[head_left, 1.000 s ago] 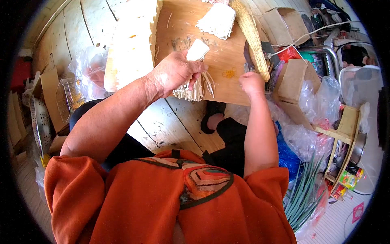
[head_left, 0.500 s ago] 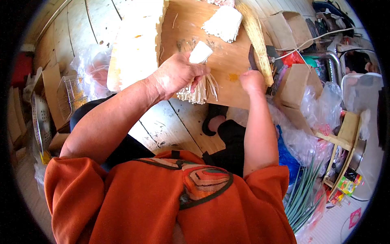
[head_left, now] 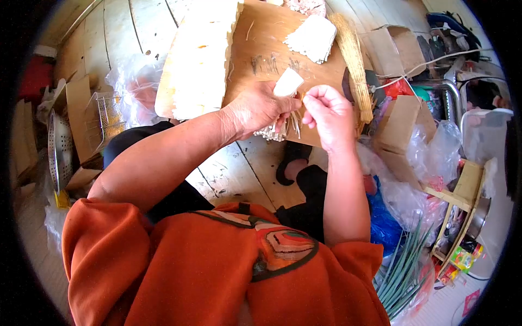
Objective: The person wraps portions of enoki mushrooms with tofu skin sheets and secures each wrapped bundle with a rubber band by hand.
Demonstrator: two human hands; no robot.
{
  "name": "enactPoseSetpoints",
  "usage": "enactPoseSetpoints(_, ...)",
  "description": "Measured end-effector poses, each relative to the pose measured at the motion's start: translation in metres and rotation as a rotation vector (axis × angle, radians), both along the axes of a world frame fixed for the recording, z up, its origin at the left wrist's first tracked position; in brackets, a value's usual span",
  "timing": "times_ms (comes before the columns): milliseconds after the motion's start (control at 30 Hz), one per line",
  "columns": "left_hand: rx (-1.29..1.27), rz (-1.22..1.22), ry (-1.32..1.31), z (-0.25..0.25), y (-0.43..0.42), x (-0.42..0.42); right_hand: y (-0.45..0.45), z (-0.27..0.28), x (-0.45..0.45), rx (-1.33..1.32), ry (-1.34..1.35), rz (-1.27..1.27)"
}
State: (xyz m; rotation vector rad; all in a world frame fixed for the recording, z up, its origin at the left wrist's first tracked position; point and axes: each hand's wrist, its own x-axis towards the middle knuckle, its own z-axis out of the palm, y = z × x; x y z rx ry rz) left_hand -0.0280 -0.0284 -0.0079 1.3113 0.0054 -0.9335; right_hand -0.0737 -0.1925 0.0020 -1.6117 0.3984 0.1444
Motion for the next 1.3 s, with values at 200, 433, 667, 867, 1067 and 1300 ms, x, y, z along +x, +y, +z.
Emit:
enactPoseSetpoints(200, -0.05, 0.008, 0.03, 0.003, 0.009, 0.005, 0.015, -0.003, 0.001, -0.131, -0.106, 0.05)
enactPoseSetpoints(433, -0.108, 0.033, 0.026, 0.002, 0.013, 0.01, 0.021, -0.004, 0.003, -0.237, -0.18, 0.001)
enactPoseSetpoints(667, -0.086, -0.016, -0.06, 0.0, 0.019, 0.013, -0.001, -0.007, -0.001, -0.315, -0.232, 0.091)
enactPoseSetpoints(867, -0.058, -0.044, -0.069, -0.002, 0.016, 0.011, 0.011, 0.004, -0.008, 0.668, 0.07, 0.142)
enactPoseSetpoints(1067, -0.014, -0.066, -0.066, -0.004, 0.021, 0.015, 0.005, 0.007, -0.007, 0.394, 0.004, 0.026)
enactPoseSetpoints(1300, 0.124, -0.382, -0.323, 0.003, 0.019, 0.006, 0.02, 0.011, -0.008, 0.014, -0.087, 0.158)
